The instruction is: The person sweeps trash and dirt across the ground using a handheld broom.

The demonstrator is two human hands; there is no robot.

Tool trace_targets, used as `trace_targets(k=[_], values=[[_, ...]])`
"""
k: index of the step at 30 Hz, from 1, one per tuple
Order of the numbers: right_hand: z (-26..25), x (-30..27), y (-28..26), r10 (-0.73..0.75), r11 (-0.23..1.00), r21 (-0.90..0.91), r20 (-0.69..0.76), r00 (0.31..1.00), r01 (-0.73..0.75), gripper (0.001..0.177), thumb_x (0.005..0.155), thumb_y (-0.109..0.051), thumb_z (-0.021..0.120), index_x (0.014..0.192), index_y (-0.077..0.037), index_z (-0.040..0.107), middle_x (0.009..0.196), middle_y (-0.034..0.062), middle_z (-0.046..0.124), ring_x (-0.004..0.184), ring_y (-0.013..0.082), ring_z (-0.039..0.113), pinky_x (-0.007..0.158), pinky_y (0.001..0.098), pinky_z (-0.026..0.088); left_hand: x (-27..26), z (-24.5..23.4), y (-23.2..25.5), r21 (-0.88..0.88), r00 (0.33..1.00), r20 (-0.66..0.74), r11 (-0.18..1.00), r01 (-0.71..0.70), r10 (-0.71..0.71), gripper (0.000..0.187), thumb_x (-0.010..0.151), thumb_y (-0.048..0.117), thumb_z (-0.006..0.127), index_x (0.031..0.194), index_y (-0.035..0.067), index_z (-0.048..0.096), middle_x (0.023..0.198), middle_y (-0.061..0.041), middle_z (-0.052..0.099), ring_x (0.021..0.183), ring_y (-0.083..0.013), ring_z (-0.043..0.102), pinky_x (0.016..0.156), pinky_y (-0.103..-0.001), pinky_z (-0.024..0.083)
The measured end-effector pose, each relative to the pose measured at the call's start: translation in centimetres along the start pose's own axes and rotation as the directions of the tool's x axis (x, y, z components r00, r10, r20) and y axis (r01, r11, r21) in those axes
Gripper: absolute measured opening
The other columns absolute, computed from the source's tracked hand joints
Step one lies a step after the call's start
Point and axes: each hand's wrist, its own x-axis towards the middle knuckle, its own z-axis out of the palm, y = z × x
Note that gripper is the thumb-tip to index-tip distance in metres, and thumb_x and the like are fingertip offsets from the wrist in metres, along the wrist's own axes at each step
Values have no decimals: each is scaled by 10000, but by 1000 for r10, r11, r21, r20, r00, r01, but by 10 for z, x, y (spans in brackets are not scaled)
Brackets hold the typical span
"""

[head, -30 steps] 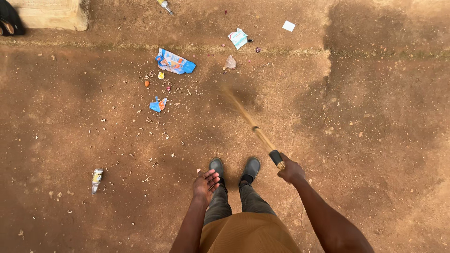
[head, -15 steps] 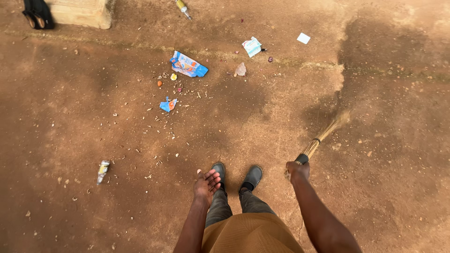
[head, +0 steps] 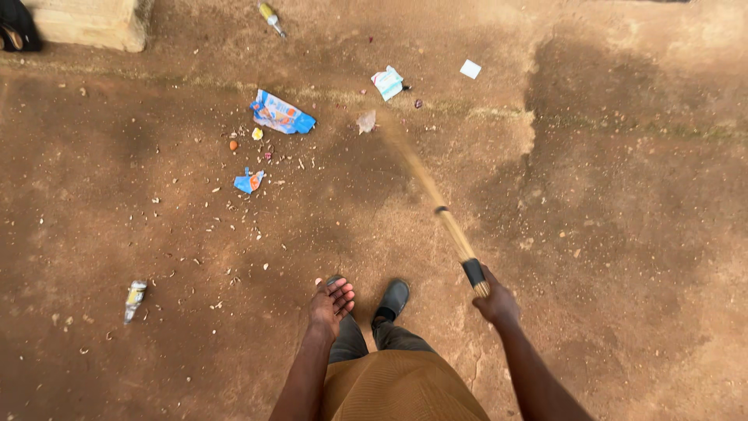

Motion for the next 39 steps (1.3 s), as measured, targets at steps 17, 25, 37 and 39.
trace_targets(k=[17,25,37,39], values=[[0,37,-84,125,977,122,343,931,-176,987,755,-165,794,1593,-370,313,1191,103,739,1003,236,739,876,378,580,39,84,41,101,993,100,994,45,-55,669,1077,564,269,1162,61,702,975,-64,746,847,-173,680,800,-370,566],[-12,39,-43,198,938,273,88,976,-215,1080,694,-29,803,1590,-373,308,1210,140,707,919,275,732,802,429,601,88,145,112,58,987,147,997,56,-64,684,1079,574,255,1158,60,701,966,-55,742,817,-173,674,779,-361,559],[-35,159,-132,294,587,613,447,845,-529,956,754,57,749,1589,-201,361,1004,207,717,670,259,658,534,394,549,141,162,187,70,989,137,996,54,-63,662,1085,545,268,1142,51,707,937,-60,747,806,-170,685,773,-361,569],[-72,149,-142,124,859,395,459,880,-327,959,782,-3,747,1605,-271,335,967,225,750,681,273,669,549,400,539,152,157,187,58,987,138,996,69,-77,645,1089,539,279,1140,53,699,941,-61,748,802,-173,683,770,-363,562]])
